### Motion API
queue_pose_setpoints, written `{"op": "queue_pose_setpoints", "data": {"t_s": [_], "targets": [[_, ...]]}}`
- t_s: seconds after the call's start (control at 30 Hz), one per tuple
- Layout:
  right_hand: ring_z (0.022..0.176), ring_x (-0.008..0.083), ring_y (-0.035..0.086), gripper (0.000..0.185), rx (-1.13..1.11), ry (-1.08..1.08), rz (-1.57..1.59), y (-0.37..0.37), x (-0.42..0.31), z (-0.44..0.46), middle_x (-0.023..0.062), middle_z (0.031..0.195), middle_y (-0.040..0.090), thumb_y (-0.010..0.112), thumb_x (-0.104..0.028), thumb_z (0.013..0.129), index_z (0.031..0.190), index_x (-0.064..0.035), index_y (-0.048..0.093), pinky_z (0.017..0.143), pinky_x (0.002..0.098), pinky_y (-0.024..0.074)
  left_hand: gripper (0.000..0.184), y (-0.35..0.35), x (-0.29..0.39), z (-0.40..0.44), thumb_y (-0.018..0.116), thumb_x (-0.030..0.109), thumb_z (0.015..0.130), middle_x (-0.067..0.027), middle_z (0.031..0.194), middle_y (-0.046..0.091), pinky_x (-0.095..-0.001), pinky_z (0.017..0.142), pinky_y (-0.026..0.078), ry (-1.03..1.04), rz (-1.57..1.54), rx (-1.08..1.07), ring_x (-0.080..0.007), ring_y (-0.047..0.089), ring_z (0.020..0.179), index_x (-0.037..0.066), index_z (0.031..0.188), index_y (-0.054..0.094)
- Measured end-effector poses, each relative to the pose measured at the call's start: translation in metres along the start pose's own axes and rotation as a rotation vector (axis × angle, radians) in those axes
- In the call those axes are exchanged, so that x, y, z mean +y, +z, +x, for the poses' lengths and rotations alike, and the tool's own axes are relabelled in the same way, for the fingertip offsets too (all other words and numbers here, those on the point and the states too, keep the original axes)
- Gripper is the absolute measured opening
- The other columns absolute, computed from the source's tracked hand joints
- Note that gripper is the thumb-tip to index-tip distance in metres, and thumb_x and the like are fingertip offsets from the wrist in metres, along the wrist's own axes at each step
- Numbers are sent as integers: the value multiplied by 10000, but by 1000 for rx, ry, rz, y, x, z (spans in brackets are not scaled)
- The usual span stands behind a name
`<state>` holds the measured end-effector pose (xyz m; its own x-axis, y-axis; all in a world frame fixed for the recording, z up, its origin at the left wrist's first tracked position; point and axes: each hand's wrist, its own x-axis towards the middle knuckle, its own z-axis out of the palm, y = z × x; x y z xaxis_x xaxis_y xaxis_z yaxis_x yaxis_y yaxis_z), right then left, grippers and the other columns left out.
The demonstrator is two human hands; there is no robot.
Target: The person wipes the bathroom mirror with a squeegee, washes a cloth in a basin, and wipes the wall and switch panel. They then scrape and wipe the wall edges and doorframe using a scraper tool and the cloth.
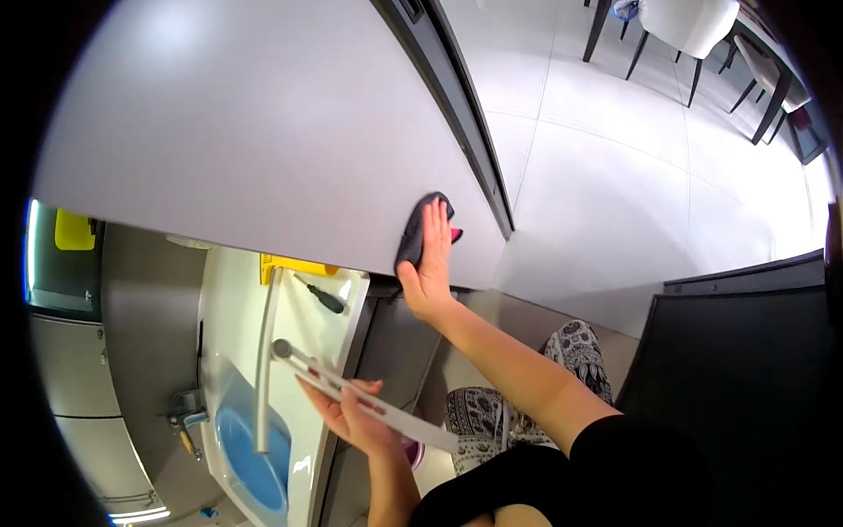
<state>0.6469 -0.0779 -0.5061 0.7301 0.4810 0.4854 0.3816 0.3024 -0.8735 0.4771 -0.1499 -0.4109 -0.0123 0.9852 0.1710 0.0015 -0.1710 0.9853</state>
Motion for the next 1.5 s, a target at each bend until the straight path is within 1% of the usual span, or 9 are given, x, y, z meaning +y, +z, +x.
{"op": "queue_pose_setpoints", "data": {"t_s": [0.57, 0.7, 0.77, 0.83, 0.97, 1.03, 1.13, 1.3, 1.5], "targets": [[1437, 388, 93, 665, 135, 205, 54, -1, 201, -117, 244, 1546, 114, 390, -257, 958, 1483, 37, 108, 1152, 448, 90, 543, -32, -32, 22, 400, 43, 879, -322, 1320, 420, -225, 824, 572, 257, -275, -150, -343, 514, 1220, -139, 1369, 252], [1381, 371, 225, 617, 120, 62, 1, -4, 144, -96, 232, 1451, 285, 462, -107, 934, 1462, 44, 181, 1127, 430, 197, 465, -33, -15, 41, 461, 63, 899, -307, 1313, 470, -259, 876, 537, 283, -391, 5, -325, 575, 1155, -106, 1324, 374], [1169, 319, 464, 581, 101, -57, -52, -20, 95, -79, 189, 1277, 426, 530, 41, 875, 1412, 40, 307, 1006, 374, 394, 221, -59, -29, 74, 597, 86, 877, -189, 1079, 611, -260, 764, 513, 706, 875, 249, -238, 639, 933, -94, 1004, 580], [1000, 273, 553, 416, 195, -189, 461, -8, 68, -68, 173, 1188, 479, 620, 62, 814, 1198, -7, 476, 869, 309, 464, 273, -74, -26, 97, 702, 119, 830, -66, 790, 548, -281, 632, 444, 695, 909, 140, -147, 538, 720, -50, 686, 542], [793, 226, 588, 331, -176, -550, 323, -33, -47, -34, 117, 911, 567, 730, 5, 756, 991, -38, 501, 715, 299, 485, 134, -100, -40, 141, 643, 94, 852, -17, 776, 509, -278, 733, 421, 204, -345, -389, -134, 504, 775, 21, 771, 566], [781, 221, 571, 314, -326, -488, 422, -24, -88, -16, 107, 889, 563, 736, -69, 774, 993, -30, 513, 720, 310, 472, 110, -63, -8, 122, 574, 122, 803, -67, 838, 548, -325, 869, 355, 134, -212, 285, -158, 482, 916, 37, 735, 586], [852, 238, 564, 351, -372, -576, 417, 11, -137, 22, 147, 905, 559, 684, -287, 854, 1000, -2, 542, 768, 377, 457, 326, -52, 18, 108, 577, 232, 905, -81, 1119, 571, -263, 1091, 183, 241, -314, 292, -184, 483, 1111, 34, 1164, 574], [963, 161, 553, 619, -1165, -111, 671, 37, -176, 20, 97, 1047, 625, 435, -585, 945, 1051, -5, 625, 909, 313, 430, 414, -9, 34, 52, 529, 351, 953, -100, 1245, 524, -422, 845, 520, 276, -544, -75, -225, 546, 1086, 147, 1304, 450], [864, 308, 673, 264, -701, -727, -348, 89, -140, 64, 185, 945, 686, 559, -172, 861, 1052, -12, 646, 742, 415, 535, 254, -41, 12, 60, 548, 135, 901, -41, 1028, 580, -260, 566, 463, 225, -386, 165, -148, 590, 832, 123, 1146, 481]]}}
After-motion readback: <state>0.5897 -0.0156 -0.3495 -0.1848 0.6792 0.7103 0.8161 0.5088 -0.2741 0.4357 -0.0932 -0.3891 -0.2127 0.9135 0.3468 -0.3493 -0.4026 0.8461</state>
